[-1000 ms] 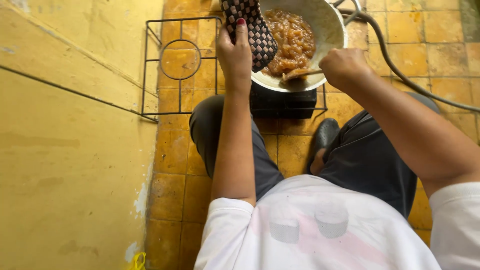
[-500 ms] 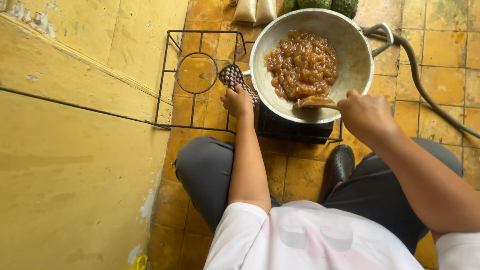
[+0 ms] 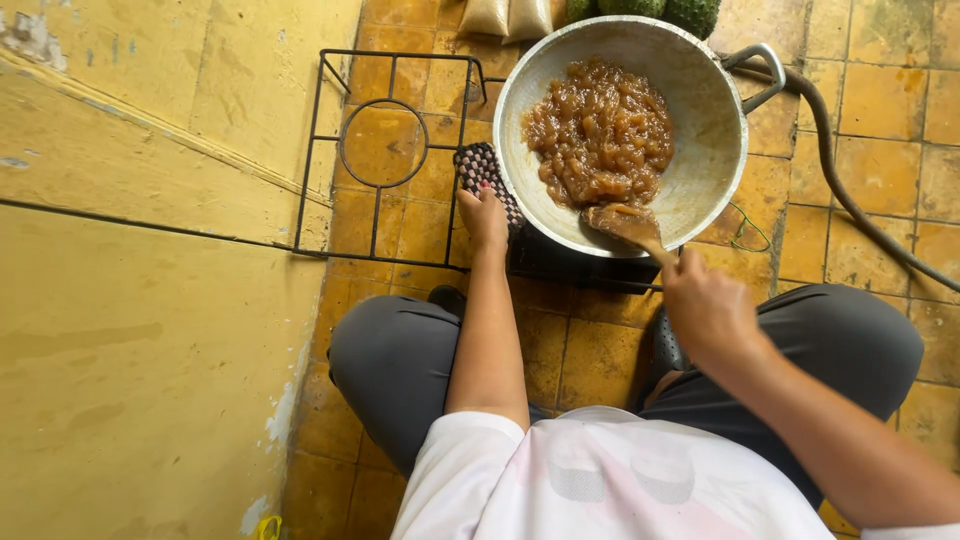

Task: Stirring a thick brown paste in a pan with a wooden spatula

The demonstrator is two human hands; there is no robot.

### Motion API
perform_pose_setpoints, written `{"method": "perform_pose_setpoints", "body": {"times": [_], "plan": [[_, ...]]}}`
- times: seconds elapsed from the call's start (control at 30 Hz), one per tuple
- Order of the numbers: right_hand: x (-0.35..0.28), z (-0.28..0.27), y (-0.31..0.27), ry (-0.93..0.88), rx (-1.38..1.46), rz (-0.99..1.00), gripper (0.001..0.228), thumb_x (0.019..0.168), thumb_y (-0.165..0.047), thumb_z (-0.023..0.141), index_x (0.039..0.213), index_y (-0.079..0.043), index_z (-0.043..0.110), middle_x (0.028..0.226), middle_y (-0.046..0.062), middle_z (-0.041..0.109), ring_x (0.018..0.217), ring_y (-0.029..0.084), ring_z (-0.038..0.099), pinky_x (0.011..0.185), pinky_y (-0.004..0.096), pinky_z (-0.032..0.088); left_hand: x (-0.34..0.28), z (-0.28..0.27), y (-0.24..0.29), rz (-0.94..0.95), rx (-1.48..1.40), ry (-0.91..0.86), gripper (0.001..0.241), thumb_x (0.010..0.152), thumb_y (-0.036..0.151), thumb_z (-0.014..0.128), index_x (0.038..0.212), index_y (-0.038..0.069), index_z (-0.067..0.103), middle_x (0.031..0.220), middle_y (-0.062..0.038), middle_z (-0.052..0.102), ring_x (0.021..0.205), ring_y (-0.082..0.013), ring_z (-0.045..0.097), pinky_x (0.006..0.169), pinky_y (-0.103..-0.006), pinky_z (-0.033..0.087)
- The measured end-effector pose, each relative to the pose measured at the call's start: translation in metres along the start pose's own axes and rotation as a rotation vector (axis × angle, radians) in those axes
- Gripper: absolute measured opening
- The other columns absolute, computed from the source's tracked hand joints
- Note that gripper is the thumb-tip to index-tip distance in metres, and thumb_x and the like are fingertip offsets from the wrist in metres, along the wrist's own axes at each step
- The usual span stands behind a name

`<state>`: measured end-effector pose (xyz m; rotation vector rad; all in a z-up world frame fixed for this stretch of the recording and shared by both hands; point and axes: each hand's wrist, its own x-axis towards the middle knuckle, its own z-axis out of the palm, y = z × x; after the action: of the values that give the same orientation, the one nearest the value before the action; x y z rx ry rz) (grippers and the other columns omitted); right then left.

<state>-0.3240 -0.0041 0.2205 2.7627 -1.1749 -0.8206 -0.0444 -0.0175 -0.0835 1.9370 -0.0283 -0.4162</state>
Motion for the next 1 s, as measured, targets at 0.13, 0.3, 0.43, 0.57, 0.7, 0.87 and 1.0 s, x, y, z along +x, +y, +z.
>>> {"method": "perform_pose_setpoints", "body": {"times": [0.13, 0.3, 0.43, 0.57, 0.7, 0.87, 1.0], "plan": [[0.056, 0.102, -0.021, 0.681, -0.275, 0.093, 0.008, 0.089, -0.012, 0.062, 0.091, -0.012, 0.070, 0.082, 0.005, 0.058, 0.060, 0.020, 0.066, 0.049, 0.035, 0.056, -0.014, -0.016, 0.016, -0.001, 0.097, -0.076, 0.033, 0.099, 0.026, 0.055, 0.119, 0.001, 0.054, 0.120, -0.027, 0.067, 0.120, -0.0453, 0.063, 0.103, -0.0524, 0.050], [0.172, 0.098, 0.016, 0.965, -0.270, 0.145, 0.005, 0.087, -0.017, 0.064, 0.082, -0.018, 0.066, 0.078, 0.000, 0.053, 0.050, 0.015, 0.062, 0.046, 0.034, 0.051, -0.009, -0.016, 0.016, -0.035, 0.224, -0.185, 0.037, 0.099, 0.028, 0.049, 0.130, 0.009, 0.047, 0.132, -0.018, 0.066, 0.127, -0.0379, 0.062, 0.108, -0.0497, 0.049], [0.174, 0.059, 0.057, 0.208, 0.189, 0.205, 0.024, 0.091, -0.020, 0.049, 0.094, -0.010, 0.071, 0.085, 0.015, 0.074, 0.083, 0.038, 0.076, 0.072, 0.053, 0.058, -0.025, -0.019, 0.035, -0.041, 0.264, -0.178, 0.042, 0.101, 0.030, 0.046, 0.135, 0.007, 0.045, 0.133, -0.020, 0.066, 0.126, -0.0394, 0.063, 0.107, -0.0504, 0.050], [0.067, 0.038, 0.053, 0.247, -0.215, 0.019, 0.024, 0.086, -0.012, 0.055, 0.079, -0.017, 0.077, 0.084, 0.005, 0.071, 0.068, 0.028, 0.075, 0.060, 0.047, 0.058, -0.024, -0.018, 0.027, -0.050, 0.277, -0.186, 0.043, 0.100, 0.029, 0.046, 0.136, 0.005, 0.043, 0.130, -0.021, 0.067, 0.123, -0.0417, 0.065, 0.105, -0.0508, 0.052], [0.089, 0.082, 0.006, 0.243, -0.226, 0.029, 0.020, 0.091, -0.007, 0.057, 0.084, -0.006, 0.076, 0.084, 0.008, 0.065, 0.059, 0.028, 0.070, 0.050, 0.042, 0.056, -0.017, -0.020, 0.029, -0.025, 0.280, -0.207, 0.040, 0.099, 0.022, 0.048, 0.134, 0.004, 0.045, 0.127, -0.023, 0.068, 0.121, -0.0427, 0.065, 0.104, -0.0506, 0.052], [0.218, 0.096, 0.036, 0.240, -0.021, 0.166, 0.021, 0.099, -0.022, 0.050, 0.098, -0.008, 0.066, 0.091, 0.005, 0.069, 0.081, 0.034, 0.077, 0.061, 0.050, 0.060, -0.022, -0.030, 0.041, 0.027, 0.319, -0.244, 0.047, 0.097, 0.020, 0.050, 0.139, 0.000, 0.042, 0.133, -0.026, 0.065, 0.124, -0.0439, 0.063, 0.105, -0.0510, 0.052], [0.152, 0.067, 0.057, 0.240, -0.173, 0.025, 0.020, 0.087, -0.015, 0.056, 0.084, -0.012, 0.075, 0.083, 0.004, 0.067, 0.072, 0.031, 0.076, 0.055, 0.048, 0.056, -0.040, -0.047, 0.063, -0.009, 0.312, -0.277, 0.055, 0.096, 0.020, 0.049, 0.146, -0.001, 0.038, 0.138, -0.025, 0.062, 0.128, -0.0421, 0.062, 0.107, -0.0496, 0.051]]}}
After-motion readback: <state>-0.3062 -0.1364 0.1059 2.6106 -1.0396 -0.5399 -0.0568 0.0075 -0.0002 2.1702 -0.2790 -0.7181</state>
